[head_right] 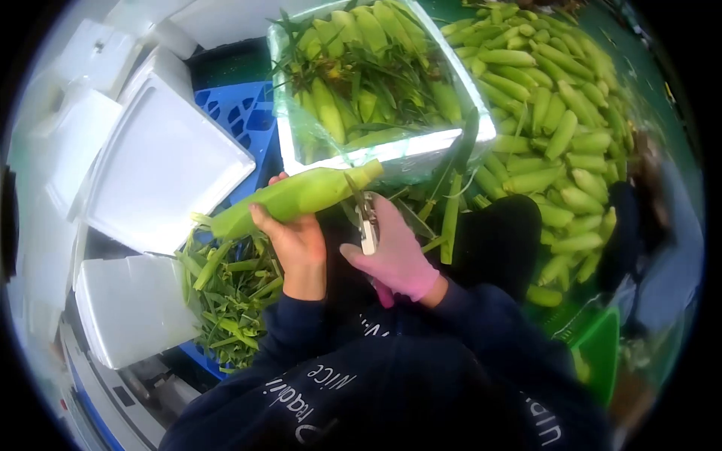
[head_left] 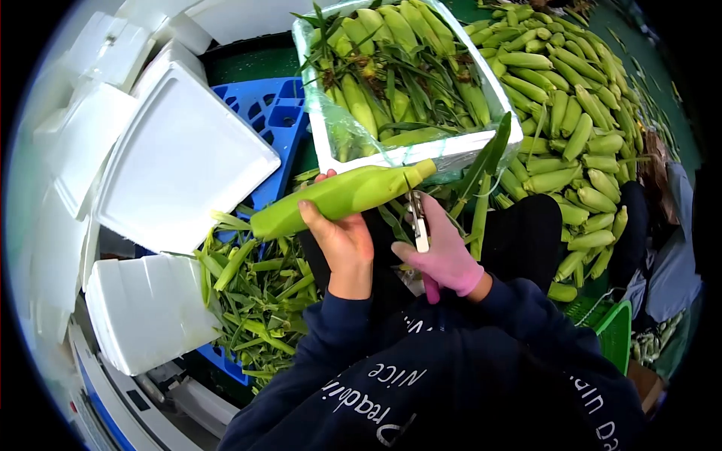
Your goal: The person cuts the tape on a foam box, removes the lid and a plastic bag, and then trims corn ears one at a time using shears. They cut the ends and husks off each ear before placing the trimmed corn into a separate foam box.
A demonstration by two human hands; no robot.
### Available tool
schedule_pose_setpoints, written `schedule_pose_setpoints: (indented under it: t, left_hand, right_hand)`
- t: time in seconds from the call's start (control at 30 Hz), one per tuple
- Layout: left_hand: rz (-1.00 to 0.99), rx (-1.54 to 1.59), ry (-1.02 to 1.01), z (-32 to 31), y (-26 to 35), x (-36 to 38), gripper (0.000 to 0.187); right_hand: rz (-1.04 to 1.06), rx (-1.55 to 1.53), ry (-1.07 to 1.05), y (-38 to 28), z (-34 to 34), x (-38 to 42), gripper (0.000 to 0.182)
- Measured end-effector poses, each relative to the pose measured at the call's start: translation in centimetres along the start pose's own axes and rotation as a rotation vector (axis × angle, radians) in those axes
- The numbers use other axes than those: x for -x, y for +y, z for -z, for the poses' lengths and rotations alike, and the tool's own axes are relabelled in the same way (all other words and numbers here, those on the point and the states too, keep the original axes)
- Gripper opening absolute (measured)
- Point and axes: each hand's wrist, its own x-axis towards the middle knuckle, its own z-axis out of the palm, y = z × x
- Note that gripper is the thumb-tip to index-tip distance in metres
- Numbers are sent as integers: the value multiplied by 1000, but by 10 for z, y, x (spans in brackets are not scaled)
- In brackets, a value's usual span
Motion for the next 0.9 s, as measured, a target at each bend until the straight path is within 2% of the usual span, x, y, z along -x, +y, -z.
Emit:
schedule_pose_setpoints:
  t: [0.07, 0.1, 0.2, 0.23, 0.33, 0.37, 0.4, 0.47, 0.5, 0.53, 0.57, 0.6, 0.63, 0.67, 0.7, 0.73, 0.77, 0.8, 0.87, 0.9]
  left_hand:
    - [-151, -89, -109, 3, -3, 5, 54]
    - [-227, -135, -161, 4, -3, 6, 52]
    - [-281, -109, -191, 3, 3, 9, 48]
    - [-263, -73, -110, -3, 6, 10, 52]
    - [124, 126, 38, 10, 23, -11, 58]
    - [263, 140, 221, 6, 28, -11, 60]
    - [469, 313, 18, 49, 19, -24, 58]
    - [1025, 1121, -251, 58, 17, -24, 57]
    - [854, 814, -410, 48, 32, -18, 59]
    - [680, 591, -687, 46, 37, -18, 65]
    - [688, 588, -674, 43, 43, -8, 71]
    - [725, 551, -601, 32, 51, 5, 78]
    - [762, 515, -528, 21, 59, 19, 85]
    - [852, 411, -602, 20, 61, 16, 90]
    - [998, 411, -564, 27, 61, 19, 92]
    - [1146, 409, -525, 39, 61, 24, 94]
    - [1072, -34, -570, 53, 65, 30, 97]
    - [1090, -179, -461, 46, 78, 41, 99]
    - [1037, -197, -468, 60, 76, 36, 99]
    - [922, -326, -426, 43, 80, 37, 92]
  right_hand:
    - [-243, -348, -192, -11, 9, -7, 63]
    - [-219, -373, -226, -9, 6, -12, 51]
    - [-224, -300, -217, -16, 6, -8, 46]
    - [-141, -181, -164, -17, 4, -7, 39]
    - [-142, -190, -353, -24, 19, 0, 38]
    - [-169, -233, -531, -35, 31, 3, 37]
    - [-68, -335, -691, -31, 34, 9, 33]
    - [-551, -711, -738, -56, 55, 25, 35]
    - [-560, -792, -651, -47, 63, 30, 47]
    - [-571, -866, -560, -36, 72, 36, 59]
    - [-493, -988, -581, -24, 76, 43, 66]
    - [-453, -999, -502, -29, 77, 47, 74]
    - [-364, -1024, -416, -21, 82, 49, 73]
    - [-272, -1047, -330, -13, 87, 50, 72]
    - [-196, -996, -111, -18, 90, 46, 67]
    - [-164, -1002, -47, -11, 97, 40, 58]
    - [-132, -1005, 17, -5, 105, 33, 51]
    - [-176, -977, 52, 21, 113, 28, 45]
    - [-538, -1301, -157, 54, 100, 50, 40]
    - [-705, -1295, -297, 47, 87, 65, 35]
